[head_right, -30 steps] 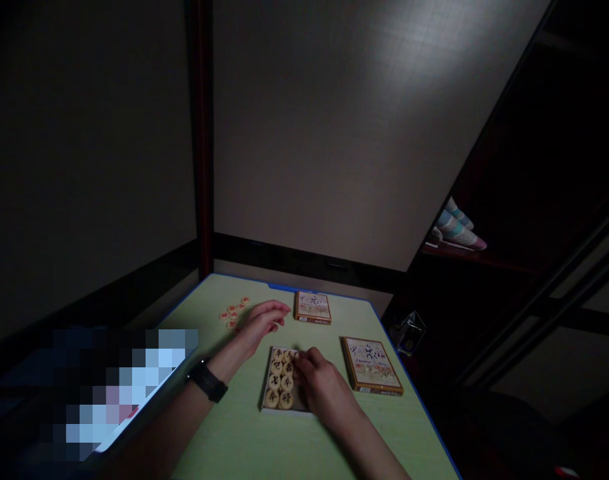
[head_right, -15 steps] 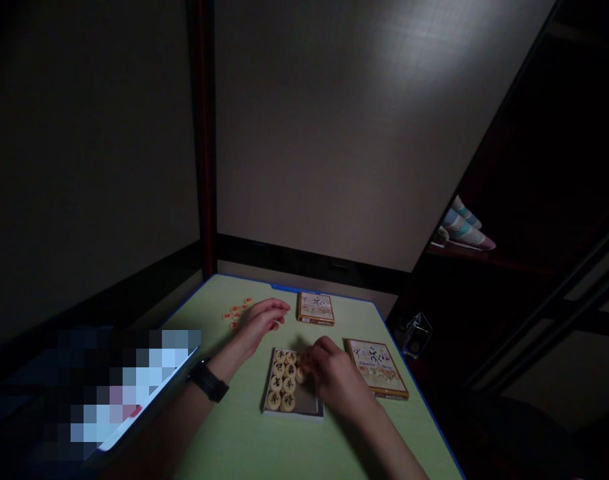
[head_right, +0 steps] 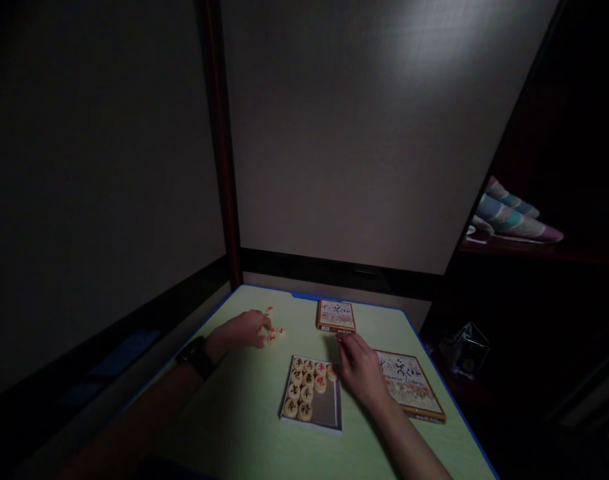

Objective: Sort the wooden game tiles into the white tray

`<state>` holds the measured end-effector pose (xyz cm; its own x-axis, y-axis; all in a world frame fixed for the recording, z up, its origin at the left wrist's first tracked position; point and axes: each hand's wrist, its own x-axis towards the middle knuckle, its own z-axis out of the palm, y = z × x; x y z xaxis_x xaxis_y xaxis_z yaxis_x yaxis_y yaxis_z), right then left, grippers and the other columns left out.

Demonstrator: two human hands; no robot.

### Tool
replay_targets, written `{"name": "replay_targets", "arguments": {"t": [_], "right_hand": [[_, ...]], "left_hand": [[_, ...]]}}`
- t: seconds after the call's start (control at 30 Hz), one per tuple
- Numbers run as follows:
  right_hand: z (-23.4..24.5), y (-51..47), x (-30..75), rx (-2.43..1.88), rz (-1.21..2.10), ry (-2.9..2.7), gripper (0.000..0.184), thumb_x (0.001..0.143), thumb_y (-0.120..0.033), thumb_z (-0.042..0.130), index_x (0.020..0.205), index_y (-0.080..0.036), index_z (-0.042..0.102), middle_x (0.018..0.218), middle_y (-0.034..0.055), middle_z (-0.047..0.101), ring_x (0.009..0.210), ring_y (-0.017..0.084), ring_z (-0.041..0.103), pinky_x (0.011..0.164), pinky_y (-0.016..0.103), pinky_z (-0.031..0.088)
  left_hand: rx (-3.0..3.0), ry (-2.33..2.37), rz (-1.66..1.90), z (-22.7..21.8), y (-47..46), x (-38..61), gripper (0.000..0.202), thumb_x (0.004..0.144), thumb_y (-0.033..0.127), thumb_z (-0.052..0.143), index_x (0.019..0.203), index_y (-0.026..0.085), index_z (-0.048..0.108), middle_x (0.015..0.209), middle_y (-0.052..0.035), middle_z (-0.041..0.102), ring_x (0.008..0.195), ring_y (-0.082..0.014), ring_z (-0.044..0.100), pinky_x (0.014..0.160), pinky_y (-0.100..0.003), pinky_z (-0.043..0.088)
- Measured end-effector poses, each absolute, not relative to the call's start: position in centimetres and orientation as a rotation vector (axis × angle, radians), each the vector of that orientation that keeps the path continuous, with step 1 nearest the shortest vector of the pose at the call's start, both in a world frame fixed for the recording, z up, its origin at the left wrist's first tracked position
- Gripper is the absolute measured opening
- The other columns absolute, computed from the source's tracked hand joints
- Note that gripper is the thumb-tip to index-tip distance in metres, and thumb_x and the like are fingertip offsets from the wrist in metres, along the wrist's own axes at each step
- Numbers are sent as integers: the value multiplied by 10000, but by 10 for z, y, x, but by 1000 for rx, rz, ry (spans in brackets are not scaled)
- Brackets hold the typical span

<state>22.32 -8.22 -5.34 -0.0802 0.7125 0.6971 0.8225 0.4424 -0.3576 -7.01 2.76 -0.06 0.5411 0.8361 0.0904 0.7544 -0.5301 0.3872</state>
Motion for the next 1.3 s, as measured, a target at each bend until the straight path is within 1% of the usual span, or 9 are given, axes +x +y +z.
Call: {"name": "replay_targets", "arguments": {"t": [0.13, 0.23, 0.4, 0.53, 0.73, 0.87, 0.97, 1.13, 1.3], "right_hand": [[-51, -84, 223, -1305, -165, -1851, 251, 921, -223, 428, 1002, -169, 660, 920, 109, 697, 840, 224, 670, 747, 350, 561], [-50, -85, 222, -1307, -168, -1869, 248, 921, -210, 426, 997, -169, 658, 910, 106, 694, 824, 220, 671, 732, 340, 560], [-53, -85, 221, -1335, -174, -1894, 259, 924, -193, 408, 992, -166, 657, 906, 104, 693, 807, 216, 671, 714, 330, 553], [-58, -83, 219, -1328, -183, -1918, 262, 923, -179, 401, 987, -172, 654, 910, 96, 698, 784, 206, 667, 700, 321, 545], [-60, -82, 220, -1297, -210, -1912, 246, 917, -166, 416, 989, -185, 651, 906, 87, 692, 755, 197, 663, 679, 303, 534], [-60, -81, 220, -1299, -214, -1887, 239, 914, -162, 427, 981, -191, 654, 907, 85, 692, 761, 199, 665, 683, 301, 532], [-60, -81, 220, -1299, -216, -1891, 247, 915, -160, 423, 993, -189, 655, 918, 89, 695, 759, 197, 667, 678, 296, 533], [-59, -82, 220, -1327, -238, -1903, 243, 919, -167, 423, 987, -184, 656, 904, 90, 697, 752, 201, 671, 667, 298, 534], [-57, -84, 219, -1331, -230, -1917, 260, 923, -170, 407, 997, -166, 656, 909, 101, 699, 754, 211, 676, 664, 313, 538]], "left_hand": [[2530, 1335, 289, -5, 21, -65, 424, 469, 48, 666, 860, 208, 702, 966, -96, 681, 957, -298, 621, 863, -342, 457], [2625, 1340, 236, -1, 20, -58, 385, 513, 79, 679, 879, 196, 690, 1008, -120, 670, 972, -307, 622, 859, -361, 465], [2732, 1308, 149, 1, 21, -40, 240, 560, 62, 679, 767, 184, 683, 899, -130, 698, 945, -328, 645, 855, -389, 477], [2770, 1322, 68, -5, 18, -31, 170, 624, 55, 641, 742, 170, 681, 863, -136, 705, 910, -317, 661, 819, -397, 500], [2855, 1247, -11, 3, 15, -26, 171, 723, 51, 554, 800, 140, 678, 882, -133, 698, 941, -267, 650, 878, -362, 479], [2874, 1241, 22, 9, 24, -24, 229, 792, 68, 482, 868, 143, 685, 946, -133, 691, 951, -247, 639, 857, -339, 478], [2871, 1234, 39, 7, 31, -21, 247, 789, 70, 489, 907, 152, 690, 983, -125, 688, 961, -240, 634, 842, -321, 478], [2850, 1242, 35, 3, 35, -18, 261, 730, 36, 533, 876, 171, 702, 913, -91, 706, 897, -225, 651, 790, -294, 481], [2845, 1259, 49, 4, 33, -19, 246, 692, 32, 562, 836, 171, 706, 878, -85, 719, 873, -229, 659, 752, -285, 478]]}}
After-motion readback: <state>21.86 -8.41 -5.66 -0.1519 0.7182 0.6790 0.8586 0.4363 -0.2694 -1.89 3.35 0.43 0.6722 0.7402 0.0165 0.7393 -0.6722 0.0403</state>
